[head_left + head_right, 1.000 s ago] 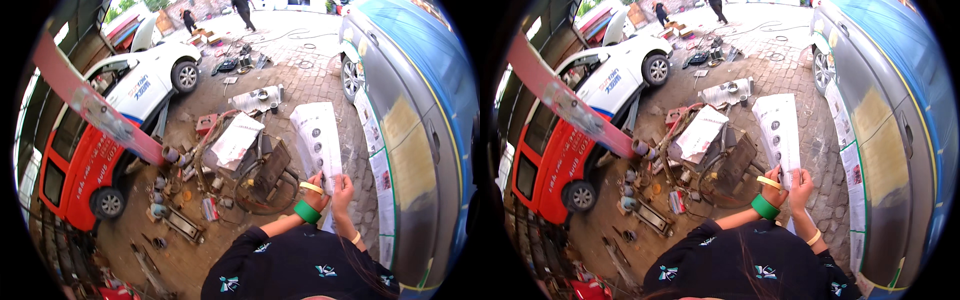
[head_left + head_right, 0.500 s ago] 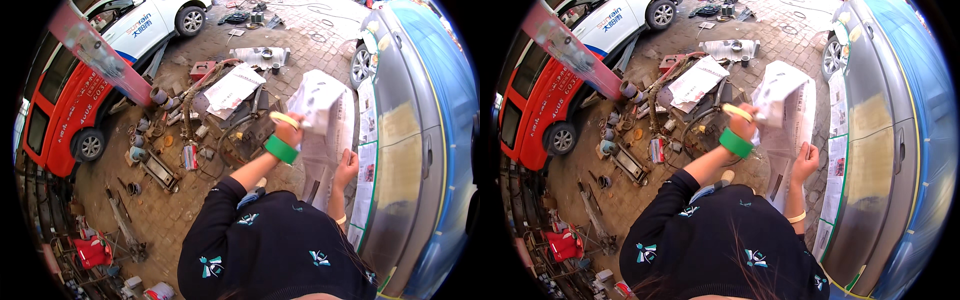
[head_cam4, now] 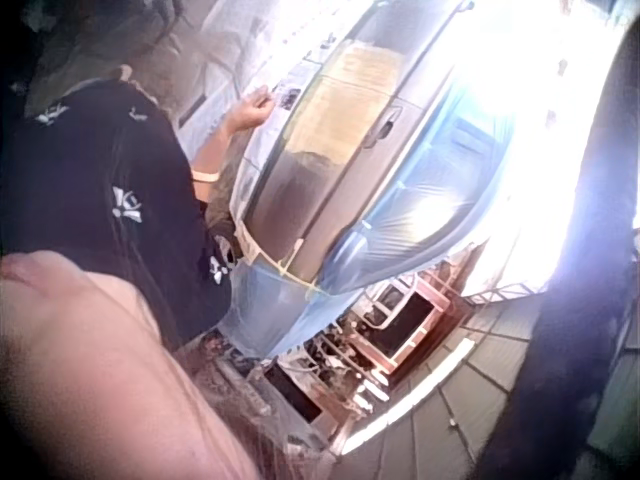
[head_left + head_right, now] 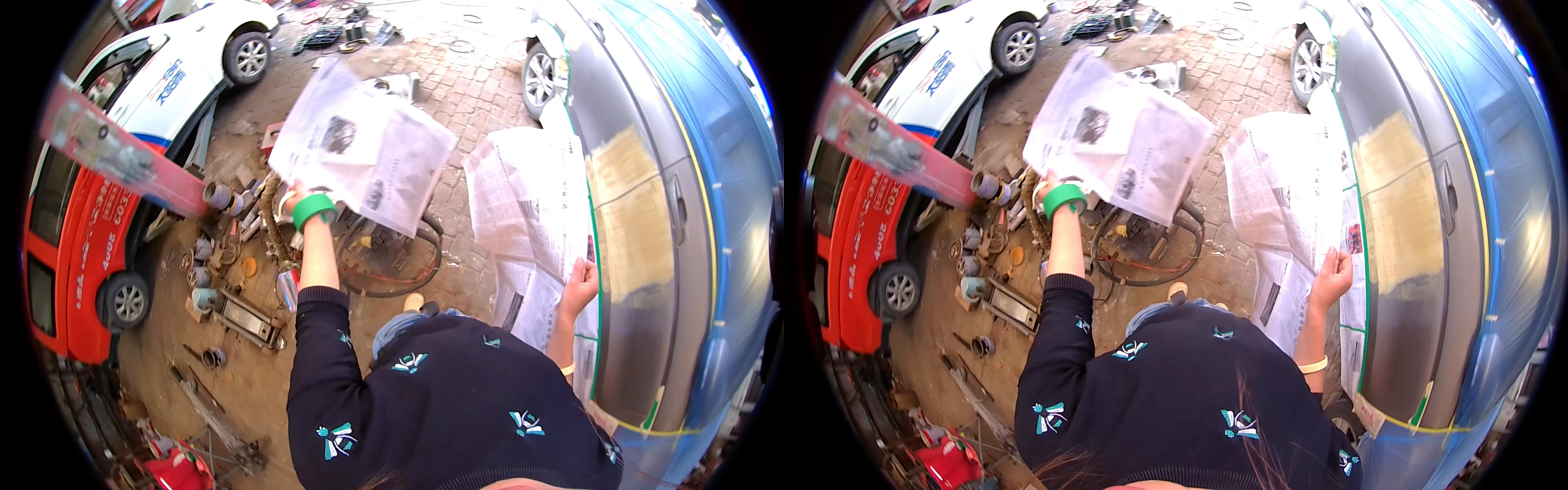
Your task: The person tears a newspaper sheet and uses masking tape to secure it over the rear bumper of a car. They smooth the paper against the surface and apply tape along the edges to hold it in place.
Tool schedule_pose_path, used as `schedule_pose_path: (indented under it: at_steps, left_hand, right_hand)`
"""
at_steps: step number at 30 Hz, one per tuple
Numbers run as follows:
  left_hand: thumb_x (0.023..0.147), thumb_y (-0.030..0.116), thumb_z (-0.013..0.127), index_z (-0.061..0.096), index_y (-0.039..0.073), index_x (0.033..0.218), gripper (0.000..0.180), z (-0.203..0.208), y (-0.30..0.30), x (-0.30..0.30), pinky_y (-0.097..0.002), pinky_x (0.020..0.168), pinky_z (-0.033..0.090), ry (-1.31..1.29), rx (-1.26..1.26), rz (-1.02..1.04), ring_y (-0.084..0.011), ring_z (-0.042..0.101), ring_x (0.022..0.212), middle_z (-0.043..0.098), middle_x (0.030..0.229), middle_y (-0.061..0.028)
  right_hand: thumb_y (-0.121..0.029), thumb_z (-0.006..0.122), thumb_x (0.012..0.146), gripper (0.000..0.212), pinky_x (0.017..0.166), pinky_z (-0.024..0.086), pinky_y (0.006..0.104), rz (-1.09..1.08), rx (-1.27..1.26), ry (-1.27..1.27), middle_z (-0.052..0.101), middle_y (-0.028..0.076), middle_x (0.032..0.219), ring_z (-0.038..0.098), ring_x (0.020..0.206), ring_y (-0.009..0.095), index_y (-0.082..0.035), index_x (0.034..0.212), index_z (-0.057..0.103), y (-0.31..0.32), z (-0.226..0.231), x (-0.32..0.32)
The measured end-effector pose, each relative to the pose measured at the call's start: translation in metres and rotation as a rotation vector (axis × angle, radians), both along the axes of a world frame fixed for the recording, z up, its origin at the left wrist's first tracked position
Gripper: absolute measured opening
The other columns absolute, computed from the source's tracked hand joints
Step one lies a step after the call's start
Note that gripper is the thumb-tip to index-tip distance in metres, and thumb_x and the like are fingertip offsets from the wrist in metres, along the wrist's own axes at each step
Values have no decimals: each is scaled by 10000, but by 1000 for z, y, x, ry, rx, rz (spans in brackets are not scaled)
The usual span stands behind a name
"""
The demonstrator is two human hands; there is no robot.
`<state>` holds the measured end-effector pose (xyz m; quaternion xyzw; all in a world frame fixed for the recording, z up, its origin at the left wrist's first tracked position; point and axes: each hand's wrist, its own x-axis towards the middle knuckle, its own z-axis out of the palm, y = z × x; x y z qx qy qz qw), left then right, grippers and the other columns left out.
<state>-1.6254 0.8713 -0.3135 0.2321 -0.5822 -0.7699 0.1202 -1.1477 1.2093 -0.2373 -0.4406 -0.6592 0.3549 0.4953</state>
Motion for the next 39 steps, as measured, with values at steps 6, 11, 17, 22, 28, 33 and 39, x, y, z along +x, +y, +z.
schedule_pose_path:
  at_steps: [6,11,17,22,28,33,39]
  left_hand:
    - [919,309,605,576,-41,861,356,-102,-72,-29,-413,513,501,-285,242,22,-277,620,614,640,792,-156]
    - [895,394,634,609,-63,921,459,-156,-79,-18,-419,542,522,-307,326,-37,-299,632,631,663,816,-175]
    - [883,409,631,631,-71,918,482,-89,-34,54,-418,625,520,-526,-358,208,-346,640,707,672,865,-207]
    - [934,163,550,563,-1,1065,210,-98,9,82,-279,514,433,-118,-374,167,-153,530,617,587,818,-72]
    - [901,153,640,583,51,901,117,-78,188,100,-231,446,420,16,-194,-352,-78,485,506,523,638,5]
    - [897,200,664,596,74,824,161,-25,348,129,-207,504,419,-36,-83,-907,-65,522,554,569,663,14]
    - [899,210,662,599,60,769,208,-15,442,151,-218,549,415,-27,-196,-1220,-46,502,590,572,670,30]
  right_hand:
    - [-124,613,927,180,574,387,218,-77,-55,-73,546,-23,705,461,641,46,4,809,571,-3,9,-13]
    - [-145,626,917,181,561,386,228,-96,-19,-96,559,-22,703,464,625,45,7,828,589,7,12,-32]
    - [-174,656,892,205,575,397,252,-158,11,-210,545,7,673,474,620,73,10,824,596,39,13,-45]
    - [-170,657,888,202,583,405,268,-93,19,-202,558,19,667,483,625,80,10,816,600,109,-17,-66]
    - [-163,651,886,187,610,422,267,91,-51,-184,574,24,677,502,643,85,12,830,614,203,-20,-106]
    - [-149,642,897,161,583,393,224,214,-119,-109,558,-15,713,478,653,50,-3,844,600,270,-19,-125]
    - [-160,647,877,163,628,448,280,283,-190,-103,618,40,704,548,666,97,-2,844,622,327,-31,-128]
